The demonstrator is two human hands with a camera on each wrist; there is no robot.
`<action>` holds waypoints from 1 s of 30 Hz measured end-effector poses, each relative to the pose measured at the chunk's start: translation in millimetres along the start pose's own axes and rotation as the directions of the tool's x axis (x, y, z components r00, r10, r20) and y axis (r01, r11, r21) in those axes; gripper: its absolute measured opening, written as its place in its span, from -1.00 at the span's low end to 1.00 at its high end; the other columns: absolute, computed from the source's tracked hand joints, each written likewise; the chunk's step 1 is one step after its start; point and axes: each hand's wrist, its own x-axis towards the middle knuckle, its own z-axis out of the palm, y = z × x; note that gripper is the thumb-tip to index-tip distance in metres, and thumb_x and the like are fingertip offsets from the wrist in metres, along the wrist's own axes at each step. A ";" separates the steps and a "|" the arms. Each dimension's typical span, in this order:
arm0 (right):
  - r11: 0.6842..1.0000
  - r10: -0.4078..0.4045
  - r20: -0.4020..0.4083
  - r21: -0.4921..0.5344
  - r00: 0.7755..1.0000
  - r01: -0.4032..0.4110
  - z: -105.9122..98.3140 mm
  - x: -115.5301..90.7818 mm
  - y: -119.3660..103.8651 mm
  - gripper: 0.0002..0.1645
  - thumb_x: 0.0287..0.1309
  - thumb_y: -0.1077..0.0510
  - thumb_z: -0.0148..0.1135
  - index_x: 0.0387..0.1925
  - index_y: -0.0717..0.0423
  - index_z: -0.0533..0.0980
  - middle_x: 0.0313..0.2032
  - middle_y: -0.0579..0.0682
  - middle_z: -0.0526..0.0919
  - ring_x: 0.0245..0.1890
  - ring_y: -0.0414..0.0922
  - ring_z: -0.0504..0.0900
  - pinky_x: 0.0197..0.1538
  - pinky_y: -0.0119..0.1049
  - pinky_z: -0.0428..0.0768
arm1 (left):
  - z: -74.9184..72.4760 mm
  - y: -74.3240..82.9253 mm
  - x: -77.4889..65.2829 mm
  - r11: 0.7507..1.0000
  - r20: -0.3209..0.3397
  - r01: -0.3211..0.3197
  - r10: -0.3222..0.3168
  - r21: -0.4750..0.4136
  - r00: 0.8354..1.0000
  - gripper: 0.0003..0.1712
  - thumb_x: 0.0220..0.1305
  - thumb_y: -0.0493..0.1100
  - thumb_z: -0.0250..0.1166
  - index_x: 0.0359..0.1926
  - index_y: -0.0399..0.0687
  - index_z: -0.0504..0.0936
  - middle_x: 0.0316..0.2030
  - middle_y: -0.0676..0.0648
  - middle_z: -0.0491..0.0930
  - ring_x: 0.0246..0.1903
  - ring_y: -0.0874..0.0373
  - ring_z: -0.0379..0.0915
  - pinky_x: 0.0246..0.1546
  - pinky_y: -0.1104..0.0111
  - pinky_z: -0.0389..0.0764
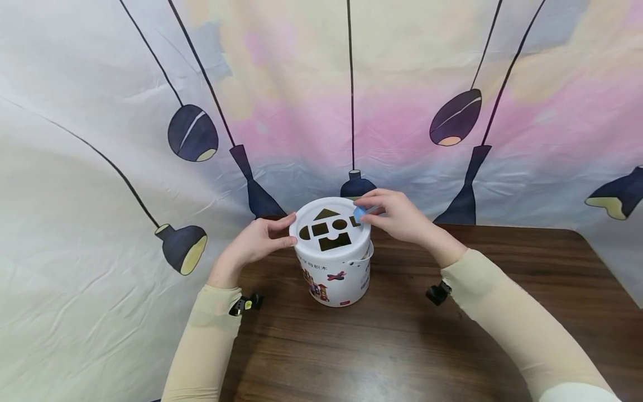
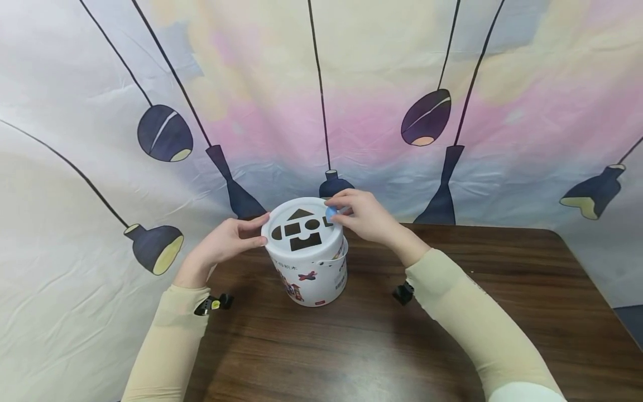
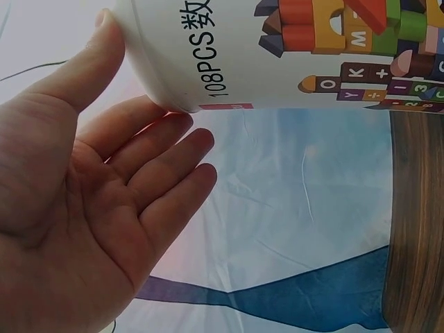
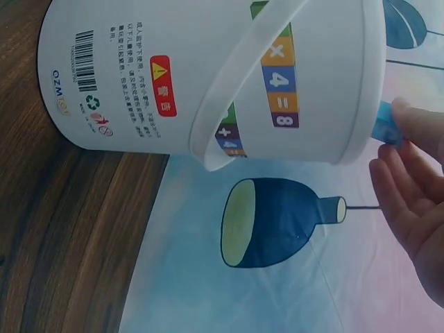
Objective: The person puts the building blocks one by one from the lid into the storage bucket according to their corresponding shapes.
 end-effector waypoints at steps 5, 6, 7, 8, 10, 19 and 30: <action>0.995 -0.001 0.048 -0.102 0.999 0.006 6.3 7.0 -5.0 -0.52 0.43 0.18 0.43 0.32 0.15 0.66 0.23 0.09 0.66 0.05 0.03 0.72 0.00 -0.08 0.73 | 1.5 -1.4 -0.4 1.000 -0.005 0.009 -0.009 -0.007 1.000 -0.21 0.41 -0.01 0.50 0.55 -0.04 0.43 0.52 -0.04 0.38 0.52 -0.04 0.27 0.46 0.00 0.38; 0.992 -0.003 0.055 -0.125 0.998 0.010 7.1 7.9 -5.9 -0.52 0.42 0.19 0.43 0.32 0.15 0.66 0.23 0.10 0.66 0.06 0.03 0.70 -0.01 -0.08 0.72 | 1.7 -1.4 -0.4 1.000 -0.005 0.008 -0.008 -0.007 1.000 -0.21 0.41 -0.01 0.50 0.55 -0.04 0.43 0.53 -0.04 0.37 0.52 -0.04 0.27 0.46 -0.01 0.37; 0.989 -0.006 0.060 -0.146 0.998 0.015 7.7 8.5 -6.2 -0.52 0.42 0.19 0.44 0.31 0.16 0.66 0.23 0.10 0.66 0.08 0.04 0.68 0.00 -0.08 0.71 | 1.9 -1.4 -0.3 1.000 -0.004 0.003 -0.003 -0.007 1.000 -0.21 0.41 -0.01 0.50 0.55 -0.05 0.42 0.53 -0.05 0.37 0.52 -0.05 0.27 0.46 -0.02 0.37; 0.986 -0.010 0.063 -0.164 0.998 0.020 8.1 8.9 -6.3 -0.52 0.41 0.19 0.44 0.31 0.16 0.67 0.23 0.11 0.66 0.10 0.04 0.67 0.01 -0.08 0.71 | 2.1 -1.3 -0.1 1.000 -0.004 0.000 -0.001 -0.008 1.000 -0.21 0.41 -0.02 0.50 0.55 -0.06 0.42 0.53 -0.05 0.37 0.52 -0.05 0.27 0.46 -0.02 0.37; 0.984 -0.016 0.069 -0.178 0.997 0.028 8.5 9.7 -6.7 -0.53 0.41 0.20 0.44 0.30 0.17 0.67 0.22 0.12 0.67 0.13 0.06 0.66 0.02 -0.06 0.70 | 2.3 -1.0 0.2 1.000 -0.006 -0.002 0.002 -0.013 1.000 -0.21 0.41 -0.01 0.50 0.55 -0.06 0.43 0.52 -0.05 0.38 0.52 -0.05 0.27 0.47 -0.01 0.36; 0.984 -0.015 0.097 -0.178 0.995 0.032 11.2 14.8 -3.7 -0.54 0.44 0.19 0.42 0.31 0.16 0.67 0.24 0.13 0.66 0.19 0.08 0.65 0.09 -0.03 0.69 | -0.7 -1.7 -0.7 1.000 -0.006 -0.003 0.003 -0.013 1.000 -0.22 0.42 -0.03 0.49 0.55 -0.08 0.43 0.52 -0.08 0.38 0.51 -0.03 0.28 0.47 0.00 0.36; 0.986 -0.018 0.075 -0.165 0.997 0.030 14.7 11.8 -1.1 -0.54 0.45 0.18 0.40 0.32 0.14 0.66 0.27 0.13 0.65 0.23 0.11 0.63 0.13 0.02 0.68 | 0.0 -5.7 -2.1 1.000 -0.009 -0.025 0.025 -0.003 1.000 -0.20 0.44 0.00 0.48 0.57 -0.07 0.40 0.53 -0.08 0.37 0.51 -0.07 0.27 0.46 -0.05 0.36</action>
